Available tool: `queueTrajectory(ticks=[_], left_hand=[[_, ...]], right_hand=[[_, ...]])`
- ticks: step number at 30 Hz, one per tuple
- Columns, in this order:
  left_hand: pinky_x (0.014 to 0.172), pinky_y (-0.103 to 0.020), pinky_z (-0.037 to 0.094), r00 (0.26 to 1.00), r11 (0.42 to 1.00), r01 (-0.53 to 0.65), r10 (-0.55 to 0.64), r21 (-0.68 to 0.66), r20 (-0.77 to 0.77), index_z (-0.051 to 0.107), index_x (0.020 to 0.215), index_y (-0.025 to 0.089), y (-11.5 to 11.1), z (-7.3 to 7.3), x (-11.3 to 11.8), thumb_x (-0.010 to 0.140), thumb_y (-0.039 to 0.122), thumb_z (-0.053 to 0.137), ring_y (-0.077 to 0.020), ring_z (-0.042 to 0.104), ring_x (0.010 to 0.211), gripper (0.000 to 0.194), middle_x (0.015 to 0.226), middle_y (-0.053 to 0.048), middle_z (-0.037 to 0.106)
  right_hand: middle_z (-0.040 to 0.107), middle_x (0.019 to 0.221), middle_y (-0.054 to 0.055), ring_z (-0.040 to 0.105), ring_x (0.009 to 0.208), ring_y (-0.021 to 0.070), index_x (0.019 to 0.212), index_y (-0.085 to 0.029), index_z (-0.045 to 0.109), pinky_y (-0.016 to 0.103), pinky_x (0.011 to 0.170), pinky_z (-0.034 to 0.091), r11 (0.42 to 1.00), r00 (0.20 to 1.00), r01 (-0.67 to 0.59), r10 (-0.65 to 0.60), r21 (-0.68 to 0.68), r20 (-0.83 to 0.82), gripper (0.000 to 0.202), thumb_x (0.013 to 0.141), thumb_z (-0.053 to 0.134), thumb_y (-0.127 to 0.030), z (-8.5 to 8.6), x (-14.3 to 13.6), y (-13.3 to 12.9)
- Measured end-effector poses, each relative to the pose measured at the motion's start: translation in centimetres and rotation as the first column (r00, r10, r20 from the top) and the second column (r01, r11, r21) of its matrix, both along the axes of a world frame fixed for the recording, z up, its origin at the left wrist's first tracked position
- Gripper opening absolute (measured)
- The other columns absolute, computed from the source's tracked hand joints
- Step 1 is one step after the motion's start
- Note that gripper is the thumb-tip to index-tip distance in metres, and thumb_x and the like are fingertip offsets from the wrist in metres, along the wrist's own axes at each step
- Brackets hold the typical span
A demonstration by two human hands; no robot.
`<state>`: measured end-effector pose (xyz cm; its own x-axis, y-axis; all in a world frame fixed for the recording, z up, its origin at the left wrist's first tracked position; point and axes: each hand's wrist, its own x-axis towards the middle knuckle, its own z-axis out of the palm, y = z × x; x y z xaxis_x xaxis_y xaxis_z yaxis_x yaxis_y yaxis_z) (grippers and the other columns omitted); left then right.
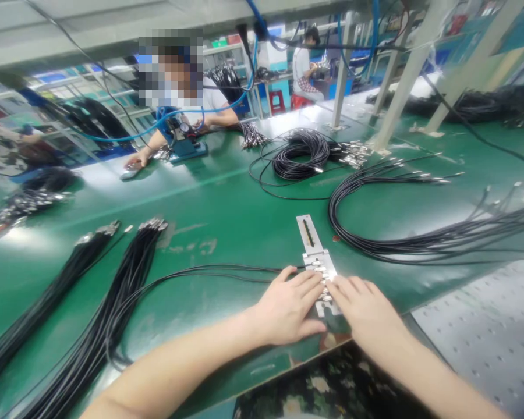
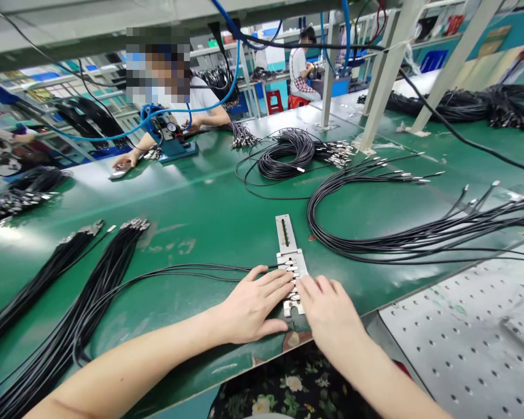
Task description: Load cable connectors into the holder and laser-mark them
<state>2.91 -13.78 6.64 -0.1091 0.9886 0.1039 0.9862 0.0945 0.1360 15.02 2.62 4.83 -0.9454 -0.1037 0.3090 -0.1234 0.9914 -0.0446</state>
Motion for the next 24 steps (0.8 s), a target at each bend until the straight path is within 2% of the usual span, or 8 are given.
queueTrajectory(ticks=[2,4,7,9,12,16,20,24], left_hand=[[0.105,-0.046,0.024,1.0,1.0,0.005,-0.006,0.016,0.02,0.035,0.133,0.012,0.0,-0.2,0.1,0.082,0.067,0.033,-0.0242,0.035,0.127,0.075,0.134,-0.014,0.044],[0.107,-0.046,0.022,1.0,0.999,0.001,-0.002,0.033,0.023,0.035,0.132,0.011,0.0,-0.6,0.2,0.08,0.07,0.03,-0.0246,0.034,0.128,0.079,0.135,-0.014,0.043],[0.107,-0.046,0.021,1.0,0.998,-0.006,0.005,0.063,0.008,0.037,0.132,0.011,0.2,-1.2,0.3,0.078,0.073,0.028,-0.0251,0.034,0.128,0.082,0.135,-0.014,0.043],[0.107,-0.047,0.021,1.0,0.997,-0.007,0.007,0.078,-0.003,0.036,0.132,0.012,0.3,-1.5,0.4,0.078,0.074,0.027,-0.0252,0.034,0.128,0.083,0.135,-0.013,0.044],[0.107,-0.047,0.02,1.0,0.996,-0.005,0.006,0.086,-0.016,0.037,0.131,0.011,0.4,-1.4,0.4,0.077,0.074,0.025,-0.0248,0.035,0.126,0.083,0.133,-0.014,0.045],[0.106,-0.047,0.021,0.999,0.997,-0.017,0.019,0.071,-0.032,0.042,0.127,0.009,0.7,-1.0,0.7,0.076,0.075,0.027,-0.0251,0.038,0.124,0.085,0.13,-0.015,0.048],[0.106,-0.046,0.023,0.998,0.993,-0.055,0.059,0.104,-0.031,0.046,0.123,0.01,0.8,-0.6,1.2,0.074,0.077,0.028,-0.0251,0.038,0.123,0.085,0.128,-0.014,0.05],[0.104,-0.04,0.026,0.993,0.987,-0.06,0.074,0.151,-0.089,0.05,0.119,0.011,0.6,-0.5,1.3,0.073,0.079,0.027,-0.0234,0.04,0.122,0.085,0.126,-0.013,0.052]], right_hand=[[0.06,0.1,0.008,0.054,0.085,0.0198,0.108,-0.021,0.061,0.034,0.069,0.049,0.981,0.998,-0.049,0.057,-0.188,0.039,0.048,0.072,0.037,0.0,0.1,-0.5,1.9],[0.058,0.101,0.005,0.056,0.084,0.0153,0.108,-0.023,0.059,0.03,0.073,0.05,0.928,0.997,-0.046,0.067,-0.37,0.046,0.052,0.071,0.033,0.002,0.2,-1.5,3.5],[0.057,0.102,0.006,0.057,0.08,0.0128,0.109,-0.019,0.058,0.028,0.075,0.05,0.876,0.999,0.039,-0.023,-0.48,0.04,0.052,0.07,0.032,0.002,0.3,-4.3,4.6],[0.057,0.105,0.007,0.057,0.086,0.0135,0.11,-0.016,0.058,0.027,0.08,0.048,0.903,0.994,0.101,-0.08,-0.417,0.069,0.05,0.07,0.034,0.002,0.7,-6.9,4.3],[0.057,0.107,0.009,0.054,0.097,0.0156,0.113,-0.014,0.057,0.026,0.085,0.044,0.964,0.981,0.164,-0.138,-0.211,0.134,0.045,0.076,0.036,-0.001,1.4,-11.0,3.3],[0.056,0.109,0.014,0.053,0.099,0.0221,0.117,-0.013,0.054,0.032,0.084,0.044,0.978,0.973,0.191,-0.177,-0.082,0.15,0.036,0.084,0.041,-0.015,1.5,-15.2,2.3],[0.054,0.117,0.019,0.051,0.104,0.0288,0.118,-0.01,0.054,0.039,0.083,0.044,0.986,0.979,0.167,-0.164,-0.017,0.12,0.038,0.083,0.046,-0.023,0.6,-17.2,2.4],[0.055,0.117,0.019,0.052,0.104,0.03,0.113,-0.011,0.058,0.043,0.083,0.045,0.991,0.99,0.132,-0.133,0.021,0.039,0.036,0.082,0.046,-0.024,-1.2,-18.3,3.8]])
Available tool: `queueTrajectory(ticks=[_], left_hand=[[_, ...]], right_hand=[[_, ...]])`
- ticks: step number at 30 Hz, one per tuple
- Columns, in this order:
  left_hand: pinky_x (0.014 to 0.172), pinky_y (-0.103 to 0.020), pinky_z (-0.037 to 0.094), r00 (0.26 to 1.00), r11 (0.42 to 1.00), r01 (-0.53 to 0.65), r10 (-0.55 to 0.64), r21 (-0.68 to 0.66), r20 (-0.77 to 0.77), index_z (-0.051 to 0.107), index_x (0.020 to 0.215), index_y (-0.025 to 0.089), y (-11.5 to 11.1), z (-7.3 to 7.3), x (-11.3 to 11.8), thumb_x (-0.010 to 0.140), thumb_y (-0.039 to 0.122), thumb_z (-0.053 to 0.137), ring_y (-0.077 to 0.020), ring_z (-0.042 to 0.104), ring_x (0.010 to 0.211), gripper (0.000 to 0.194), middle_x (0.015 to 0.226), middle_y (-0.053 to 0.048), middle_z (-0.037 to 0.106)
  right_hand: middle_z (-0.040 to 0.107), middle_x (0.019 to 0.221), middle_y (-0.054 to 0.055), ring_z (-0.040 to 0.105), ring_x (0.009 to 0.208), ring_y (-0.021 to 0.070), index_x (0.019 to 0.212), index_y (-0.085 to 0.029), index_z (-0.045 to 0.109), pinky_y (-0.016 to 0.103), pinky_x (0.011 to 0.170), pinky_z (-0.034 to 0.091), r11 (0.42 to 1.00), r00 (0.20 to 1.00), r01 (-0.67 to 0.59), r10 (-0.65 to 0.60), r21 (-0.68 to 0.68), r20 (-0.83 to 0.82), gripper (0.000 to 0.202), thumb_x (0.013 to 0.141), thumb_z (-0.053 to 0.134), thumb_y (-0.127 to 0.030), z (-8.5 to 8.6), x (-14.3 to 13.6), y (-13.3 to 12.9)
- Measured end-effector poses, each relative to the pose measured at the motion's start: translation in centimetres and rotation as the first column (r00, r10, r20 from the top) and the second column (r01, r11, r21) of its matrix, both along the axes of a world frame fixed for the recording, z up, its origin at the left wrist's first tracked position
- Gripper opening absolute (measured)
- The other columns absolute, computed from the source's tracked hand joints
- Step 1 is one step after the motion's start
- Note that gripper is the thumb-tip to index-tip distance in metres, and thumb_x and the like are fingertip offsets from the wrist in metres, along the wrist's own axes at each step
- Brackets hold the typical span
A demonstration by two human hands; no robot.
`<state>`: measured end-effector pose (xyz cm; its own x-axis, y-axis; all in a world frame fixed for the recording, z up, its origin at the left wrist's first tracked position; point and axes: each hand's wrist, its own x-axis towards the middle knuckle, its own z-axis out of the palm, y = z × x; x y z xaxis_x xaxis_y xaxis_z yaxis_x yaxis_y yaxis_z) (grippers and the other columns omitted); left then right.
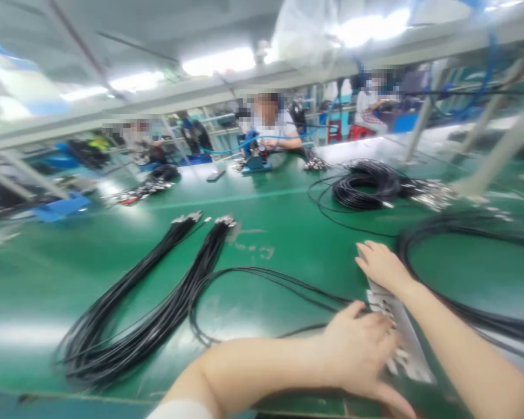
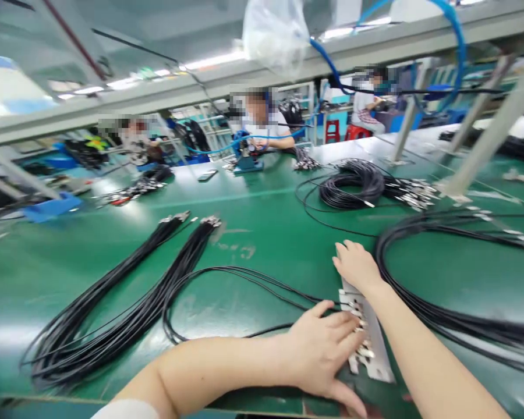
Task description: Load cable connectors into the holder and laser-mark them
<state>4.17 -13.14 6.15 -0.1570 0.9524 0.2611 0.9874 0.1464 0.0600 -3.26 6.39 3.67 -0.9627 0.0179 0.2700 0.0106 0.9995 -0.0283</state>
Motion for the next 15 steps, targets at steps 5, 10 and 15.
queueTrajectory(ticks=[5,10,15], left_hand=[[0.101,-0.04,0.029,0.995,0.999,-0.041,0.039,-0.013,-0.094,0.057,0.107,0.014,0.3,-0.5,0.0,0.076,0.077,0.025,-0.0231,0.041,0.121,0.077,0.126,-0.011,0.052],[0.097,-0.04,0.033,0.993,0.998,-0.035,0.041,0.05,-0.106,0.054,0.108,0.015,0.6,-0.5,-0.7,0.083,0.068,0.021,-0.0196,0.039,0.119,0.067,0.126,-0.007,0.051],[0.073,-0.033,0.042,0.995,0.993,-0.101,0.1,-0.062,-0.022,0.055,0.093,0.016,-0.7,0.6,-2.0,0.091,0.041,0.037,-0.0199,0.051,0.09,0.03,0.097,-0.005,0.058]], right_hand=[[0.058,0.113,0.017,0.054,0.105,0.0282,0.112,-0.01,0.058,0.042,0.088,0.046,0.993,0.974,-0.114,0.116,0.024,-0.193,0.04,0.086,0.037,-0.033,-2.8,0.2,1.8],[0.055,0.117,0.016,0.054,0.106,0.0261,0.117,-0.012,0.054,0.041,0.088,0.047,0.991,0.967,-0.093,0.066,-0.099,-0.248,0.042,0.088,0.029,-0.029,-4.6,6.1,2.3],[0.055,0.114,0.011,0.052,0.105,0.0228,0.121,-0.018,0.052,0.04,0.089,0.045,0.982,0.962,-0.093,0.047,-0.162,-0.267,0.041,0.087,0.028,-0.017,-3.9,15.0,-0.2]])
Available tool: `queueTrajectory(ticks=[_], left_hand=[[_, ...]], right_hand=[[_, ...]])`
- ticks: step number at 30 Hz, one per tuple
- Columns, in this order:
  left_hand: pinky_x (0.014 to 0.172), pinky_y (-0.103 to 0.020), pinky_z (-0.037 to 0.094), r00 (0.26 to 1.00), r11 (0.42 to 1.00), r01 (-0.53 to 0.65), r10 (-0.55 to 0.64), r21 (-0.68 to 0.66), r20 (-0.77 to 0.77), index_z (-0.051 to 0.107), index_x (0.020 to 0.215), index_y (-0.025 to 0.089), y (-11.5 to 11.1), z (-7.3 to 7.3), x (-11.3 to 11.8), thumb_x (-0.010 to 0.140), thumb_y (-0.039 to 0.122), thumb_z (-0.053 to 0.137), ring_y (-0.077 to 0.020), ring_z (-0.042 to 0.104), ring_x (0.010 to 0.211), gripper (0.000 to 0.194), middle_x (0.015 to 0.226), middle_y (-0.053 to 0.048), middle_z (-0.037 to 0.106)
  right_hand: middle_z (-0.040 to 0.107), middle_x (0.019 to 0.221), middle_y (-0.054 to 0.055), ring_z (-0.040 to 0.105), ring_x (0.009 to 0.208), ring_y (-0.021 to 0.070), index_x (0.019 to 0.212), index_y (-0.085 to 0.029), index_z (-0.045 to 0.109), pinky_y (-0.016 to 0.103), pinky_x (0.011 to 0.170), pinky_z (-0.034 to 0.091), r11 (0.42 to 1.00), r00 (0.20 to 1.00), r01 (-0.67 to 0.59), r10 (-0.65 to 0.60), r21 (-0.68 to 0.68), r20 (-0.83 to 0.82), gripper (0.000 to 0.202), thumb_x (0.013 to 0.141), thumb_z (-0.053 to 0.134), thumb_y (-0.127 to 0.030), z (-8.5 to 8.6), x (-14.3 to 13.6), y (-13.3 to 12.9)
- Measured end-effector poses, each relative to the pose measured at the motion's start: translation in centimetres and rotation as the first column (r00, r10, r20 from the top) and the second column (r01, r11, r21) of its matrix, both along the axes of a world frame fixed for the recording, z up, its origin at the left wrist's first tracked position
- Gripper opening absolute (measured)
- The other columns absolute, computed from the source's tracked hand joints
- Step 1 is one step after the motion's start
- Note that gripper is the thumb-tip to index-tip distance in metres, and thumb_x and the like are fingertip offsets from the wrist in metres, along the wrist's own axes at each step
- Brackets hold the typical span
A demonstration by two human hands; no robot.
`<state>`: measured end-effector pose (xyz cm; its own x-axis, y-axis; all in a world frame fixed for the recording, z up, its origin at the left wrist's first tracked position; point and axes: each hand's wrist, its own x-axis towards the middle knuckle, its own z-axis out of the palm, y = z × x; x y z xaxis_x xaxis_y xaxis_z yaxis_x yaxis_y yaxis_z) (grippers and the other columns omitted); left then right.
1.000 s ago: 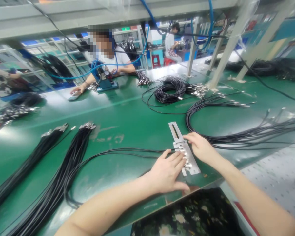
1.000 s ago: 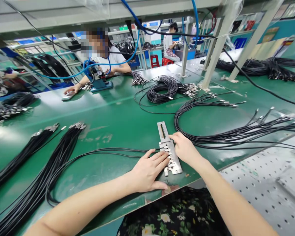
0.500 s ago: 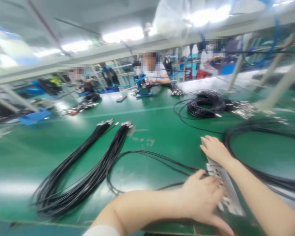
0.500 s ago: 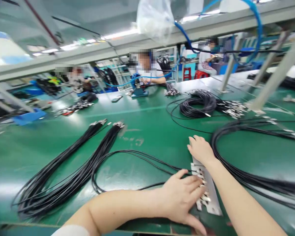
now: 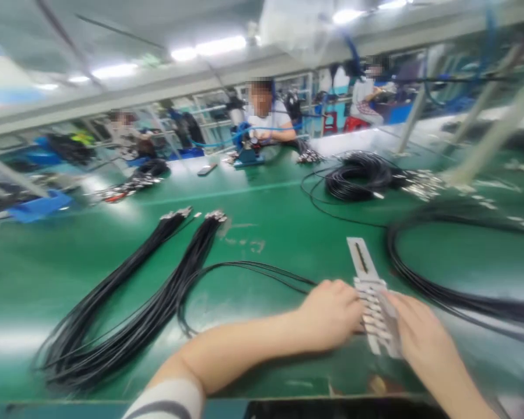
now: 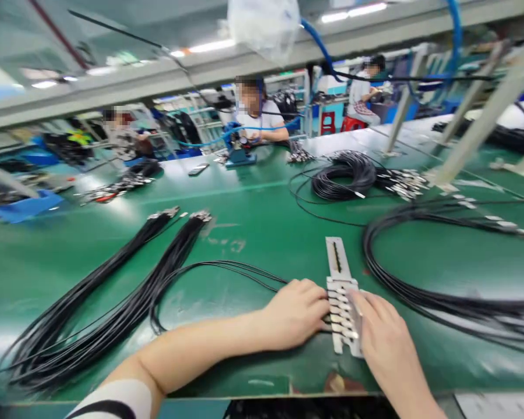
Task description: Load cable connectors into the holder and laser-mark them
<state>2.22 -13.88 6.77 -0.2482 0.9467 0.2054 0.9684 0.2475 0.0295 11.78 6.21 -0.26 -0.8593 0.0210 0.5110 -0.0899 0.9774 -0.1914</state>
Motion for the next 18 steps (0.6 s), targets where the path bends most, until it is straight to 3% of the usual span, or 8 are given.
queueTrajectory(ticks=[3,7,12,18], left_hand=[[0.066,-0.032,0.042,1.0,0.994,0.01,-0.009,-0.111,0.011,0.053,0.081,0.017,-0.8,0.0,-0.6,0.089,0.029,0.042,-0.0191,0.05,0.077,0.018,0.081,-0.003,0.056],[0.062,-0.03,0.042,1.0,0.992,0.01,-0.009,-0.13,0.007,0.052,0.082,0.017,-1.0,-0.3,-0.9,0.091,0.025,0.039,-0.0178,0.049,0.071,0.018,0.079,-0.003,0.055],[0.055,-0.028,0.04,1.0,0.982,0.018,-0.022,-0.187,-0.019,0.049,0.077,0.017,-0.2,-0.5,-1.0,0.089,0.021,0.043,-0.0176,0.049,0.067,0.014,0.074,-0.002,0.054],[0.052,-0.028,0.036,0.996,0.983,0.066,-0.075,-0.173,-0.046,0.045,0.073,0.017,0.6,-0.9,-0.7,0.087,0.015,0.044,-0.0173,0.047,0.063,0.014,0.07,-0.001,0.051]], right_hand=[[0.054,0.115,0.011,0.049,0.108,0.024,0.121,-0.019,0.053,0.041,0.09,0.043,0.997,0.997,0.082,-0.082,0.005,0.003,0.039,0.088,0.031,-0.017,1.2,2.7,-2.8],[0.049,0.12,0.015,0.043,0.114,0.0301,0.124,-0.018,0.051,0.046,0.091,0.04,0.987,0.986,0.157,-0.158,0.023,0.058,0.041,0.087,0.045,-0.035,2.5,3.4,-5.2],[0.05,0.12,0.018,0.043,0.114,0.0325,0.119,-0.021,0.057,0.05,0.091,0.04,0.986,0.984,0.167,-0.167,0.005,0.064,0.038,0.086,0.049,-0.038,3.3,3.3,-5.9],[0.054,0.118,0.019,0.044,0.116,0.0314,0.115,-0.016,0.059,0.05,0.095,0.038,0.985,0.986,0.169,-0.169,-0.02,0.0,0.036,0.085,0.051,-0.033,2.9,3.5,-6.1]])
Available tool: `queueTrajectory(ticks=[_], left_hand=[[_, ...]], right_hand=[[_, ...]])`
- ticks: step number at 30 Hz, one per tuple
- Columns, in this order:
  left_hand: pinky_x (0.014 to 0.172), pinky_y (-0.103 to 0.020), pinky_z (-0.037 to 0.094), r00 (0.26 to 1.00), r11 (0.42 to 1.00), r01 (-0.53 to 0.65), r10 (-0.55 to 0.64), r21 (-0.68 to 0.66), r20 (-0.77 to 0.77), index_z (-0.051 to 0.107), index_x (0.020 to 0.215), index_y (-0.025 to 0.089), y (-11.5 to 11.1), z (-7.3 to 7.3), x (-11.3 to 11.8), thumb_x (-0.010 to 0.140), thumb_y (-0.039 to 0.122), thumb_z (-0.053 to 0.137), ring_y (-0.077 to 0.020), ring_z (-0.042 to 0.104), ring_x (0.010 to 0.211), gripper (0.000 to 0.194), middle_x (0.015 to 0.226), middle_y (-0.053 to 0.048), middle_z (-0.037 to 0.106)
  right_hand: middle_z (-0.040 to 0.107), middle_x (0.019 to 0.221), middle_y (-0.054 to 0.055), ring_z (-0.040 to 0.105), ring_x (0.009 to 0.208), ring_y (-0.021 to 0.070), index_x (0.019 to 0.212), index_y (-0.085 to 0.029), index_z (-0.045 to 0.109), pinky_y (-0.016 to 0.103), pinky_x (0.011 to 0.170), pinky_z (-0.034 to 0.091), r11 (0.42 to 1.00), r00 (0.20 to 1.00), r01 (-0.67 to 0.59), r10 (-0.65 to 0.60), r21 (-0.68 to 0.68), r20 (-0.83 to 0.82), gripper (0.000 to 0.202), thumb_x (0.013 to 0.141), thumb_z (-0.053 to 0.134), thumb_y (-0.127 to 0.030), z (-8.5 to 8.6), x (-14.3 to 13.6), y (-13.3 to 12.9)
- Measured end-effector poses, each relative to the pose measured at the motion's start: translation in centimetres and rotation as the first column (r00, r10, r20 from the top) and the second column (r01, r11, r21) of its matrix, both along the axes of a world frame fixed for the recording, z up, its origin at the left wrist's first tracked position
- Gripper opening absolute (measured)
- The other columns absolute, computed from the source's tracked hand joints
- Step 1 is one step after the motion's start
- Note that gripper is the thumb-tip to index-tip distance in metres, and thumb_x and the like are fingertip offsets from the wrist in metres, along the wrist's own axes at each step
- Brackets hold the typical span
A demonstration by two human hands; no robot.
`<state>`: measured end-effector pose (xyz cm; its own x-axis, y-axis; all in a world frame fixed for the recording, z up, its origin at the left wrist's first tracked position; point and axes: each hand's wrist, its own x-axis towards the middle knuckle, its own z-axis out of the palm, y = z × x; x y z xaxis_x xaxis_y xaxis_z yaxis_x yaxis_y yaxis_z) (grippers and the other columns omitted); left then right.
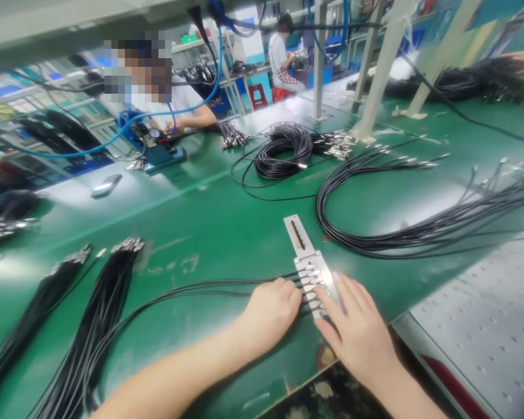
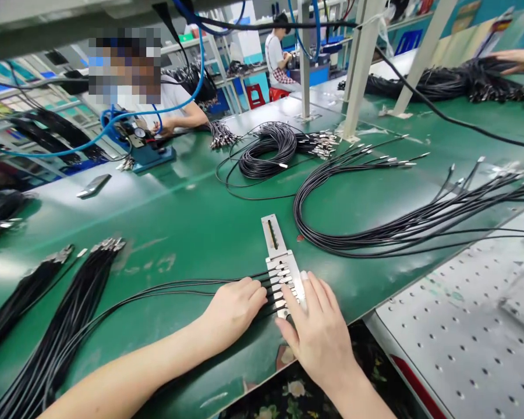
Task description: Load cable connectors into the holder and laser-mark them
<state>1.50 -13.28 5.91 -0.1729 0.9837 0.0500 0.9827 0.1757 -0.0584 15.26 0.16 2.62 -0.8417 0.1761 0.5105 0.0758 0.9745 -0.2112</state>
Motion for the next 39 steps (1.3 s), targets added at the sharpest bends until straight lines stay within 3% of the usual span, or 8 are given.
queueTrajectory(ticks=[11,18,32,39], left_hand=[[0.054,-0.027,0.036,0.986,0.985,-0.06,0.033,0.163,0.164,0.042,0.073,0.018,-0.1,-1.7,0.4,0.087,0.01,0.038,-0.0152,0.042,0.06,0.017,0.068,-0.001,0.047],[0.056,-0.028,0.038,0.982,0.992,-0.068,0.047,0.109,0.184,0.044,0.074,0.017,-0.1,-1.4,0.5,0.086,0.009,0.037,-0.0163,0.043,0.063,0.016,0.071,-0.003,0.047],[0.055,-0.028,0.039,0.993,0.988,0.001,-0.019,0.155,0.113,0.045,0.073,0.016,0.4,-1.8,0.6,0.084,0.006,0.034,-0.0168,0.042,0.063,0.018,0.07,-0.003,0.047],[0.057,-0.028,0.041,1.0,1.0,-0.004,0.003,0.012,0.031,0.047,0.075,0.016,1.0,-0.7,0.7,0.082,0.006,0.039,-0.0176,0.045,0.066,0.015,0.072,-0.004,0.049]], right_hand=[[0.053,0.118,0.023,0.042,0.119,0.0342,0.109,-0.008,0.059,0.053,0.09,0.044,1.0,0.999,0.011,-0.011,-0.022,-0.041,0.035,0.082,0.053,-0.03,0.1,-0.2,-0.4],[0.053,0.118,0.024,0.042,0.118,0.0355,0.107,-0.008,0.059,0.053,0.089,0.045,0.998,0.999,0.03,-0.032,-0.049,-0.04,0.034,0.082,0.052,-0.029,0.1,-0.4,-0.6],[0.05,0.119,0.026,0.04,0.119,0.0372,0.109,-0.006,0.057,0.054,0.09,0.043,0.999,0.999,0.018,-0.02,-0.033,-0.039,0.041,0.08,0.054,-0.034,0.0,-0.3,-0.8],[0.053,0.117,0.023,0.043,0.116,0.0347,0.108,-0.007,0.06,0.052,0.091,0.042,0.999,0.999,0.022,-0.023,-0.026,-0.028,0.038,0.083,0.051,-0.034,0.0,-0.3,-0.6]])
